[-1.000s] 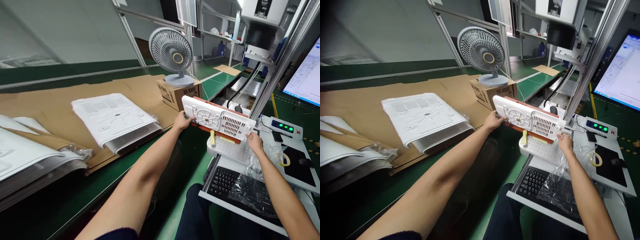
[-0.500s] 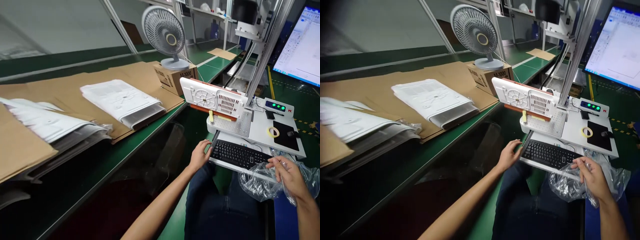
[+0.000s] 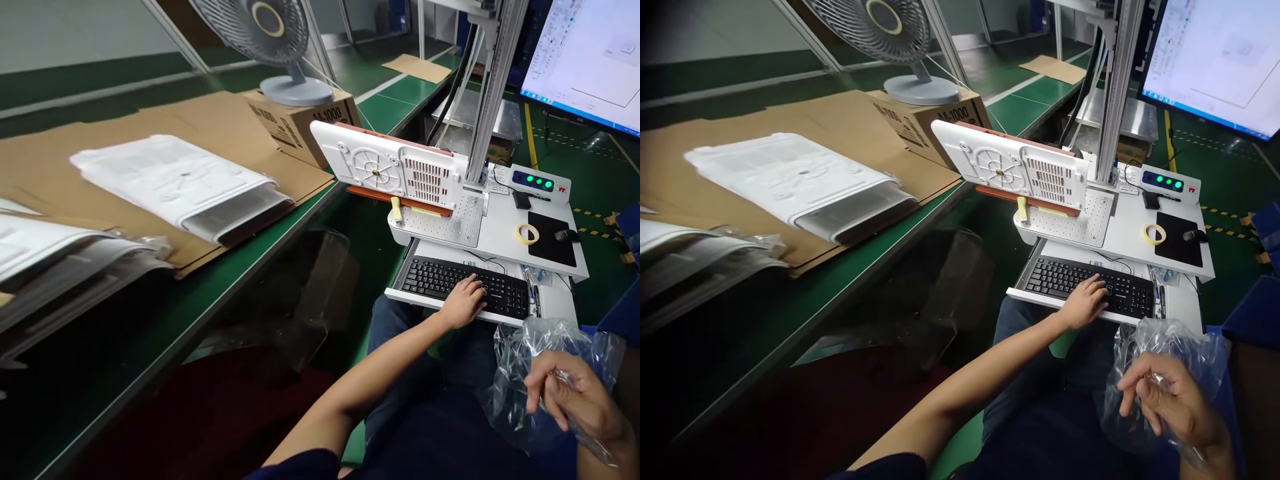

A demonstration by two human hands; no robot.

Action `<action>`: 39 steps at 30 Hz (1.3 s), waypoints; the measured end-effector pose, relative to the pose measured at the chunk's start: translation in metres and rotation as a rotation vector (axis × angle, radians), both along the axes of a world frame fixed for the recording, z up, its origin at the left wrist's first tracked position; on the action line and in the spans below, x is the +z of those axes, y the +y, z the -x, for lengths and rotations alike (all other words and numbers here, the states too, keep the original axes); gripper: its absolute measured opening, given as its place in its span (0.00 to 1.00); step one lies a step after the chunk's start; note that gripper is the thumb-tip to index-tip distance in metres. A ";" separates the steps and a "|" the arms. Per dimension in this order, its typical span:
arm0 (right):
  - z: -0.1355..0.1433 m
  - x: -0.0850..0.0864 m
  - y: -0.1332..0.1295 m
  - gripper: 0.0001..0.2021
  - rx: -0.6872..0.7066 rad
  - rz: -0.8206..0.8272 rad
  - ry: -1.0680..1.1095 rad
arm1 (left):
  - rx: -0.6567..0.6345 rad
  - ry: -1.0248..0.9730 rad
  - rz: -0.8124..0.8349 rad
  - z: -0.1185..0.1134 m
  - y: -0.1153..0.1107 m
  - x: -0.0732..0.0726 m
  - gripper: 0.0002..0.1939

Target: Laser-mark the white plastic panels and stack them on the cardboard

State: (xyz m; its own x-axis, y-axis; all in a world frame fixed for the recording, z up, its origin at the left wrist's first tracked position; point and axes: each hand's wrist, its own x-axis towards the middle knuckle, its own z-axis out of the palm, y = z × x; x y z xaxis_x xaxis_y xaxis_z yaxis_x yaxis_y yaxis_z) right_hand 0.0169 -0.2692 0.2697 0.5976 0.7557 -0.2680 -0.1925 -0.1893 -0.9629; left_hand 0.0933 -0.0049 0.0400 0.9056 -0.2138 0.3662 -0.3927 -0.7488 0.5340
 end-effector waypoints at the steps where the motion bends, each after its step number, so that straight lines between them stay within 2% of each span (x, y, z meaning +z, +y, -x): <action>1: -0.003 0.000 0.000 0.19 -0.026 -0.013 -0.020 | -0.012 0.006 -0.028 -0.004 -0.006 -0.002 0.21; 3: -0.012 -0.006 0.006 0.18 -0.130 0.016 -0.078 | -0.039 0.014 -0.077 -0.008 -0.014 -0.004 0.26; 6: -0.024 -0.032 0.025 0.21 -0.232 0.083 -0.123 | -0.058 0.010 -0.126 -0.008 -0.018 -0.005 0.33; 9: -0.033 -0.063 0.047 0.26 -0.226 0.117 -0.114 | -0.054 0.022 -0.182 -0.006 -0.015 -0.004 0.37; 12: -0.038 -0.083 0.069 0.27 -0.186 0.122 -0.132 | -0.091 0.045 -0.275 -0.006 -0.010 -0.006 0.37; 16: -0.038 -0.085 0.099 0.29 -0.103 0.145 -0.168 | -0.125 0.076 -0.351 -0.012 -0.008 -0.017 0.36; 18: -0.036 -0.081 0.113 0.30 -0.071 0.157 -0.193 | -0.115 0.100 -0.330 -0.016 -0.009 -0.021 0.31; 21: -0.030 -0.074 0.131 0.31 -0.024 0.174 -0.207 | -0.099 0.134 -0.171 -0.020 -0.007 -0.018 0.24; 24: -0.024 -0.067 0.142 0.33 -0.010 0.159 -0.190 | -0.128 0.061 0.221 -0.010 0.005 0.000 0.22; 27: -0.022 -0.059 0.150 0.32 -0.043 0.120 -0.198 | -0.106 -0.007 0.689 0.021 0.028 0.028 0.20; 30: -0.025 -0.053 0.159 0.30 -0.105 0.076 -0.229 | -0.048 0.146 1.006 0.064 0.056 0.055 0.24; 33: -0.025 -0.049 0.177 0.27 -0.170 0.027 -0.254 | -0.158 0.273 1.092 0.104 0.074 0.068 0.37; 36: -0.020 -0.045 0.200 0.26 -0.199 -0.029 -0.259 | -0.246 0.305 1.071 0.129 0.072 0.062 0.53; 37: -0.017 -0.043 0.208 0.26 -0.193 -0.051 -0.249 | -0.245 0.328 1.068 0.134 0.066 0.057 0.55; 39: -0.009 -0.039 0.221 0.25 -0.173 -0.096 -0.228 | -0.246 0.410 1.087 0.139 0.052 0.047 0.50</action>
